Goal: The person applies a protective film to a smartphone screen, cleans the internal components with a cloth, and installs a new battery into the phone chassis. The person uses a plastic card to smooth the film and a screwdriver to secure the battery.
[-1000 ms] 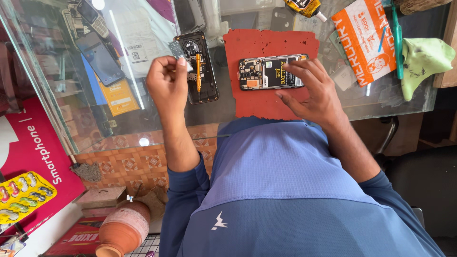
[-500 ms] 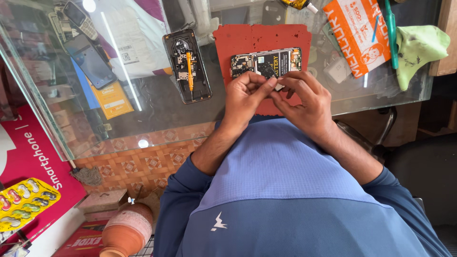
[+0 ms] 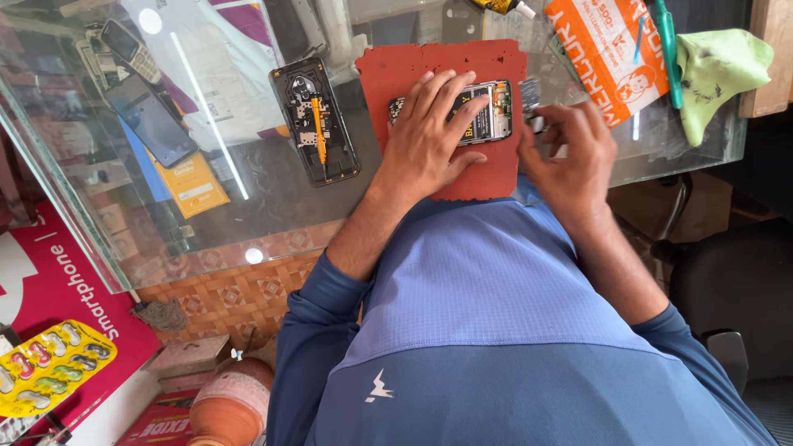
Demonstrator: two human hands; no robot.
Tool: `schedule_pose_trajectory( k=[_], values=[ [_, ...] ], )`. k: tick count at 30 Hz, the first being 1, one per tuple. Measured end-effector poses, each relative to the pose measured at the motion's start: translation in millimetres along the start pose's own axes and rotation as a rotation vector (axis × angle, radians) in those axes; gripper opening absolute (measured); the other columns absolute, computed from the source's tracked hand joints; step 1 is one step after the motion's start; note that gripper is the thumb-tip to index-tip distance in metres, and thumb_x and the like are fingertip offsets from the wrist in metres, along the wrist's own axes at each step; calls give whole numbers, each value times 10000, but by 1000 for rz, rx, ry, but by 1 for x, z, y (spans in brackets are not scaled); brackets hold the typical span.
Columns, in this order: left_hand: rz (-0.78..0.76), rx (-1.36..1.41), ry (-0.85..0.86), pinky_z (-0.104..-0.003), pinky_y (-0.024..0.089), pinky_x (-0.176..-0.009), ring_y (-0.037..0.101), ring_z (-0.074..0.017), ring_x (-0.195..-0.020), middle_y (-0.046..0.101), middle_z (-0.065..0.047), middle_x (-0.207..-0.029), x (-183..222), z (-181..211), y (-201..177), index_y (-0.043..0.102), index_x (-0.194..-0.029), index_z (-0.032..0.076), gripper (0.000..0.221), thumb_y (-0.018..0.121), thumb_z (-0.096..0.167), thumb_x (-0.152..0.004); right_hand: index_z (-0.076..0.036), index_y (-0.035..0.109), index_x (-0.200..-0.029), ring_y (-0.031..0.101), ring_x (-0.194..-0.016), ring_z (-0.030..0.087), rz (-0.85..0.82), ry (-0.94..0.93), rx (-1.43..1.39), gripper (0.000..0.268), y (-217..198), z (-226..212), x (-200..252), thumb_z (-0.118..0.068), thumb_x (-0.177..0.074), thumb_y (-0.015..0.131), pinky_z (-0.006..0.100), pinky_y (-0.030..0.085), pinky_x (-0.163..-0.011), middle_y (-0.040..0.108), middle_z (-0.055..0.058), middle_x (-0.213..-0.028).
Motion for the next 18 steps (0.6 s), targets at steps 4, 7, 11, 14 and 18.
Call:
schedule_pose_trajectory(
  k=[4,7,11,14,18],
  values=[
    [-51,-10,-36,-508,386,-1175,482,-328,-1338,506,-111,-1456,5,-4,15,603,-1367,102,626,839,383,-860,-30,700,-1182,638,-717,179,-32,-56,26,269,20,-4,2,-53,-946,828,329,534,-652,602,96,-950],
    [-50,-11,-51,-492,388,-1171,484,-319,-1332,501,-104,-1454,10,-5,21,598,-1387,115,587,821,361,-903,-39,698,-1216,658,-762,204,-59,-101,48,285,26,-4,4,-50,-955,814,354,548,-697,591,95,-975],
    [-47,-77,-33,-484,368,-1171,475,-306,-1320,498,-104,-1471,12,-4,24,547,-1485,70,656,765,379,-949,-31,685,-1241,675,-804,210,-95,-114,37,293,28,-4,4,-43,-969,791,363,557,-729,590,107,-1006],
    [-63,-94,-42,-481,362,-1188,468,-298,-1333,495,-92,-1485,12,-4,25,513,-1508,72,665,730,414,-982,-28,684,-1240,664,-803,227,-93,-126,72,294,30,-4,4,-54,-970,797,377,551,-730,591,108,-1002],
    [-72,-124,-32,-482,361,-1174,467,-297,-1324,484,-89,-1521,11,-4,24,492,-1517,76,680,724,411,-972,-18,680,-1247,660,-815,243,-104,-134,91,300,31,-3,3,-85,-984,807,383,547,-729,592,116,-1001]
  ],
)
Point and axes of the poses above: each hand's wrist, its own x-axis away from the middle knuckle, its own y-axis out of the palm, z = x × y, the point moved 3 cm from there along -x, towards the middle knuckle
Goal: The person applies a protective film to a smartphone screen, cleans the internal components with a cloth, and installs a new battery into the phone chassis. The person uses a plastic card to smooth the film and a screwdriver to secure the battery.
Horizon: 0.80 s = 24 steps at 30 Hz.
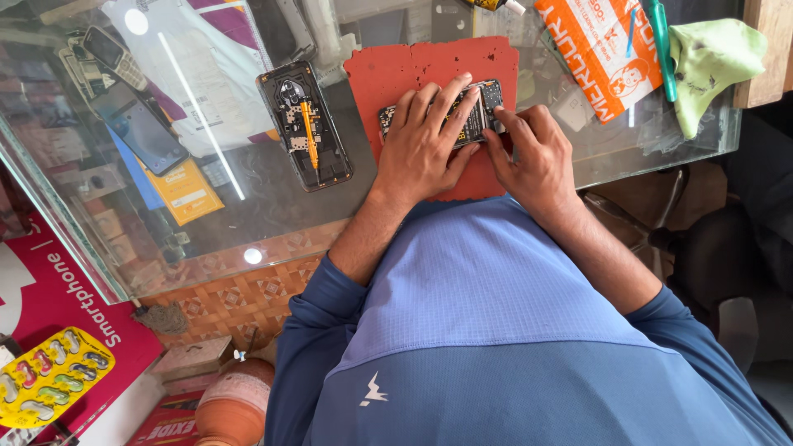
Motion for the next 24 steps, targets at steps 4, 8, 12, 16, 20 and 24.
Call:
schedule_pose_trajectory(
  k=[4,8,12,16,20,24],
  values=[
    [-11,4,10,-493,350,-1176,461,-297,-1337,480,-68,-1524,0,1,0,475,-1539,113,682,728,403,-975,1,676,-1243,641,-842,271,-12,-32,20,311,0,-2,-1,-107,-986,813,388,544,-729,585,128,-1003],
    [-47,-3,4,-502,339,-1173,445,-305,-1339,481,-61,-1507,-2,2,0,482,-1548,154,675,731,387,-965,29,669,-1250,623,-884,289,-10,-86,61,329,-2,-5,-2,-118,-992,810,400,544,-754,566,136,-1008],
    [-65,-17,0,-505,331,-1177,429,-310,-1342,477,-69,-1501,-4,2,1,484,-1547,175,681,732,384,-948,28,678,-1236,627,-894,293,-17,-94,75,342,-3,-6,-2,-143,-976,817,402,541,-753,566,135,-1008],
    [-70,-21,-1,-503,329,-1176,425,-311,-1346,470,-74,-1503,-4,3,2,482,-1551,174,689,733,389,-947,27,679,-1234,626,-901,298,-18,-97,85,345,-2,-6,-1,-146,-970,818,406,542,-767,569,137,-1016],
    [-64,-36,1,-504,328,-1177,425,-312,-1347,467,-75,-1499,-3,2,3,484,-1548,178,699,740,396,-936,36,676,-1242,624,-910,302,-28,-95,59,353,-3,-6,-2,-138,-969,817,407,541,-771,571,145,-1026],
    [-59,-36,-2,-502,330,-1175,427,-308,-1343,472,-74,-1491,-3,2,8,483,-1546,178,705,744,397,-929,38,675,-1240,622,-910,306,-25,-104,79,359,-3,-6,-2,-140,-963,817,411,543,-776,568,147,-1025]
  ],
)
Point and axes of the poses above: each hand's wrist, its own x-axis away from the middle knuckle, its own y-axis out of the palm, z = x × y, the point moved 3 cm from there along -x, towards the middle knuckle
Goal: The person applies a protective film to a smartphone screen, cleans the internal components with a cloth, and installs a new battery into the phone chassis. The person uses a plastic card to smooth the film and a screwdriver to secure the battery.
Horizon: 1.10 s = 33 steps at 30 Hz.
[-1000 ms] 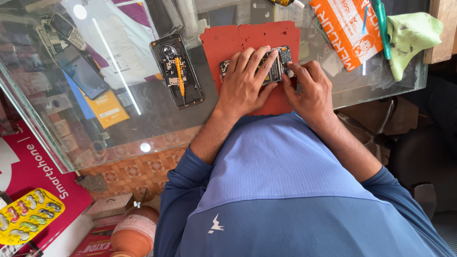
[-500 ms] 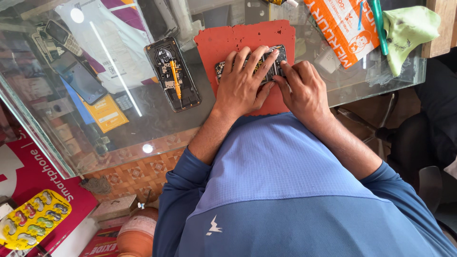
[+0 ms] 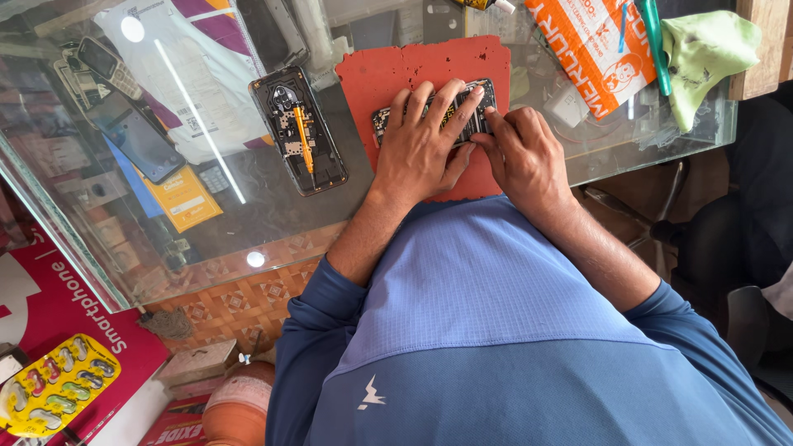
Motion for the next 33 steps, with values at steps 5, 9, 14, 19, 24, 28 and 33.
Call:
schedule_pose_trajectory(
  k=[5,9,14,19,24,28,33],
  values=[
    [1,6,-8,-511,328,-1174,428,-315,-1336,472,-85,-1489,-1,0,2,482,-1544,169,710,746,393,-924,42,674,-1246,624,-906,307,-20,8,-7,361,-1,0,-1,-135,-966,817,413,543,-776,573,150,-1025],
    [-10,-7,-7,-519,322,-1173,427,-320,-1334,471,-90,-1484,-2,1,3,478,-1549,160,728,747,389,-913,42,674,-1247,633,-933,315,-42,-3,5,363,-3,0,-2,-129,-958,810,419,548,-802,584,154,-1043],
    [-4,19,1,-521,319,-1173,423,-323,-1331,465,-94,-1481,-1,-1,3,475,-1549,156,744,762,384,-902,52,676,-1246,633,-946,334,-52,-5,-37,362,-6,-1,-5,-120,-955,806,432,548,-817,592,166,-1056],
    [-1,35,10,-519,322,-1171,421,-315,-1335,464,-85,-1485,-2,-3,2,477,-1548,164,748,780,379,-899,31,684,-1292,649,-970,344,-102,47,-141,362,-14,1,-6,-27,-943,756,429,552,-843,608,177,-1081],
    [-13,41,9,-516,324,-1166,423,-314,-1336,466,-85,-1483,-3,-4,2,483,-1547,162,742,779,380,-903,-17,710,-1298,680,-948,327,-148,73,-208,348,-17,12,-9,18,-952,721,408,570,-830,639,162,-1097],
    [-1,32,13,-515,327,-1168,427,-316,-1331,471,-87,-1473,-3,-4,3,490,-1538,163,738,778,392,-899,-26,723,-1269,696,-929,319,-140,86,-207,308,-15,15,-9,13,-963,718,396,583,-810,656,154,-1089],
    [19,46,5,-509,341,-1163,443,-309,-1324,485,-76,-1462,-4,-3,2,497,-1526,167,734,787,385,-888,-12,728,-1238,695,-911,326,-136,103,-205,277,-16,12,-12,-6,-961,729,401,583,-797,664,161,-1077]
  ],
)
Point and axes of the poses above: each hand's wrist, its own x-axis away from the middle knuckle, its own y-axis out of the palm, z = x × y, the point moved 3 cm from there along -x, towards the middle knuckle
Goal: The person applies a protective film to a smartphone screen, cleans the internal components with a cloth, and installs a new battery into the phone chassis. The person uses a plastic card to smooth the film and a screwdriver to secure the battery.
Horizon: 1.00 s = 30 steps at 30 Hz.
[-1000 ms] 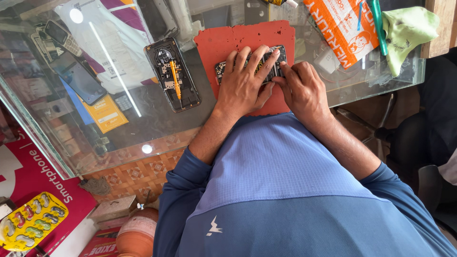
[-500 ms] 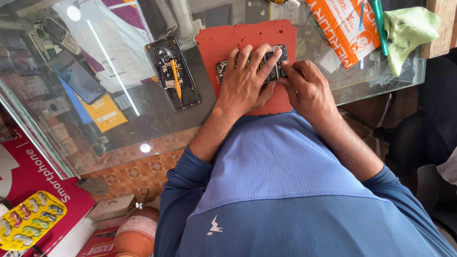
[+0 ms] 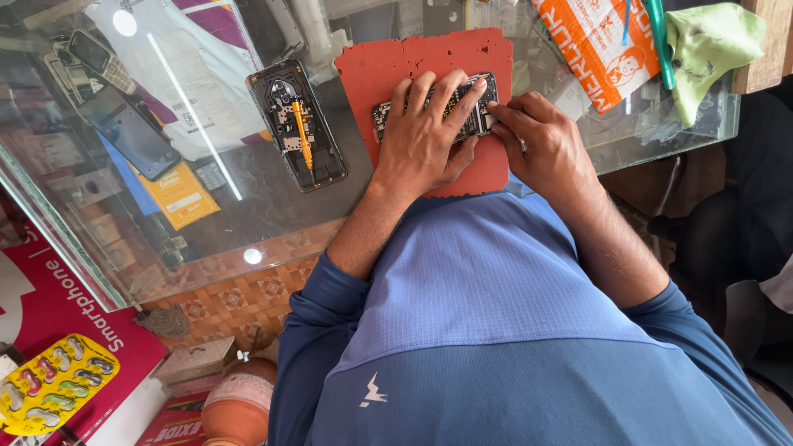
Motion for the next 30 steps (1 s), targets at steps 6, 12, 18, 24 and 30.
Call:
schedule_pose_trajectory(
  k=[6,12,18,24,30],
  values=[
    [-31,-4,-47,-527,369,-1130,467,-326,-1287,500,-84,-1431,-6,7,-3,515,-1499,148,778,796,360,-805,13,712,-1220,673,-998,360,-30,-22,30,271,0,-4,-5,16,-949,709,433,572,-863,662,166,-1091],
    [14,-19,-45,-558,363,-1112,460,-341,-1280,492,-85,-1442,-4,8,0,513,-1494,147,703,752,423,-893,7,716,-1189,692,-948,330,-61,0,-9,268,0,2,-7,9,-922,733,413,576,-822,671,157,-1067],
    [39,-57,-15,-574,352,-1106,454,-343,-1265,482,-88,-1449,-2,7,3,508,-1509,154,668,713,463,-953,21,699,-1285,700,-808,242,-28,23,-109,373,-2,10,-4,-16,-920,771,352,579,-737,669,140,-1019],
    [24,-38,-31,-573,354,-1122,462,-330,-1265,487,-83,-1441,-3,7,3,517,-1499,157,682,738,463,-931,29,689,-1301,702,-830,246,-32,-2,-77,389,-2,6,-6,-17,-922,765,357,574,-742,664,150,-1033],
    [0,-49,-40,-572,356,-1111,471,-321,-1266,498,-79,-1432,-7,7,3,524,-1483,152,712,773,452,-888,24,683,-1295,701,-828,262,-91,6,-32,402,-7,0,-13,-22,-903,762,379,578,-744,656,136,-986]
  ],
)
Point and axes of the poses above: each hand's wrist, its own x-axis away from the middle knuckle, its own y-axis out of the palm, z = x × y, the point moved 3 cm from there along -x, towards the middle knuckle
